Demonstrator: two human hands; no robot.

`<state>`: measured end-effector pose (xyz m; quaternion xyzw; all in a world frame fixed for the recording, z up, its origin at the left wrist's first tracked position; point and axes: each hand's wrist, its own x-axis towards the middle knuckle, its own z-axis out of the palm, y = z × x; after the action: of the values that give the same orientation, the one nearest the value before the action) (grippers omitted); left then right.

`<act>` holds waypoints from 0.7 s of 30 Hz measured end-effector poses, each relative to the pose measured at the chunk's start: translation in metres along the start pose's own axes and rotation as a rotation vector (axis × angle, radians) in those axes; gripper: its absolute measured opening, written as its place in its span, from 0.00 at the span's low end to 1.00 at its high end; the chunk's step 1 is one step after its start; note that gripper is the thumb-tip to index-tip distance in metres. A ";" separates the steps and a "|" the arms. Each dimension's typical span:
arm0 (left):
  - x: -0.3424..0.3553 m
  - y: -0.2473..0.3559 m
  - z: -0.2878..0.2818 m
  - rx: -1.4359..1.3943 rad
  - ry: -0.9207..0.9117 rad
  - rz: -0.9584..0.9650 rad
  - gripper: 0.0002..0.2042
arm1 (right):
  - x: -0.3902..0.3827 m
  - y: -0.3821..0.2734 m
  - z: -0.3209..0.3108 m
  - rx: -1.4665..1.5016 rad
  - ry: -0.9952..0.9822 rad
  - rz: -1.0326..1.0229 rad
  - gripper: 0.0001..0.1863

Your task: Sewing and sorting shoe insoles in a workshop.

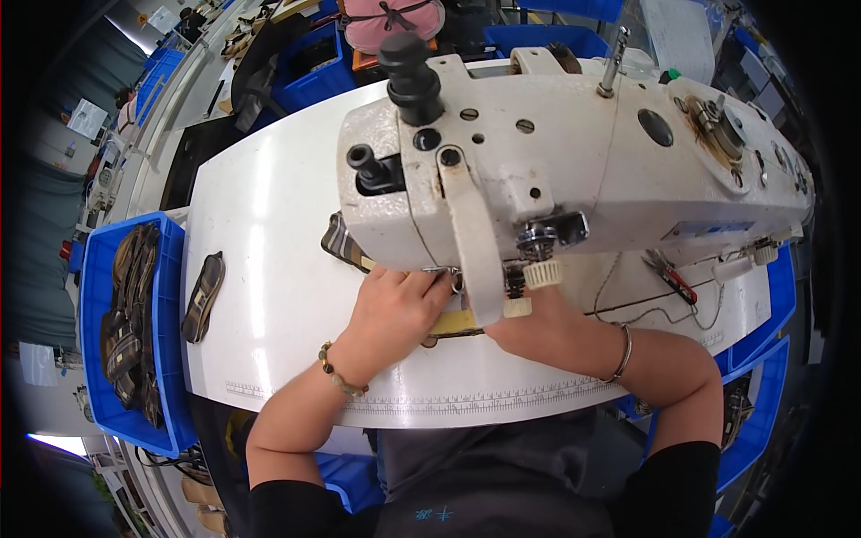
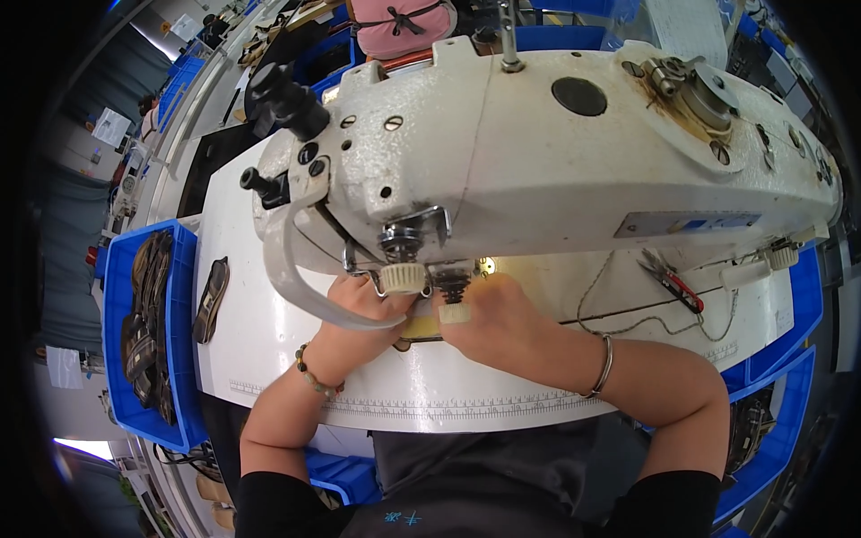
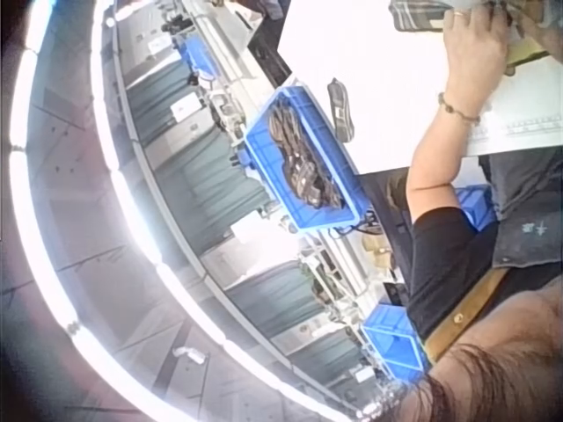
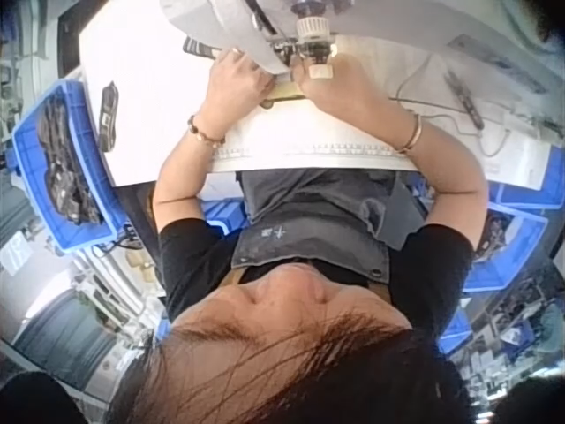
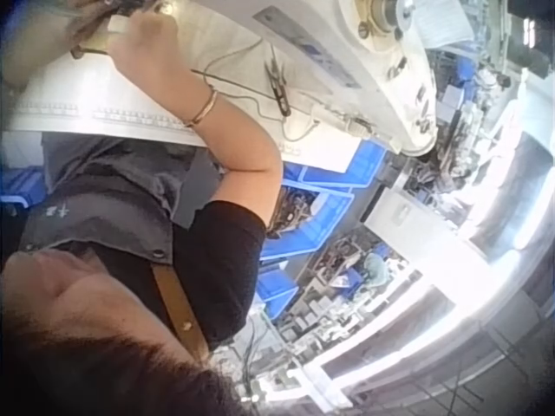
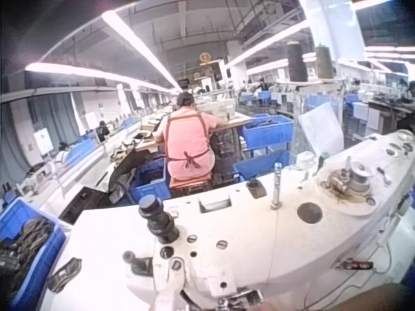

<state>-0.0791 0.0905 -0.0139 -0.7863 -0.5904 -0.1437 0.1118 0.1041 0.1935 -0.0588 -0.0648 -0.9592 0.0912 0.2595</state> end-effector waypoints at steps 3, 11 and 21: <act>0.001 0.002 0.002 0.017 0.031 0.022 0.12 | -0.002 0.003 0.004 -0.073 0.037 -0.062 0.13; 0.004 0.002 0.007 0.051 -0.011 0.015 0.07 | -0.017 0.002 0.009 -0.096 -0.046 -0.034 0.06; 0.002 -0.002 0.005 0.035 -0.068 -0.062 0.06 | -0.017 0.000 0.009 -0.154 0.005 -0.074 0.04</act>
<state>-0.0799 0.0951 -0.0178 -0.7699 -0.6205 -0.1097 0.1008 0.1137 0.1891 -0.0746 -0.0495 -0.9645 0.0072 0.2592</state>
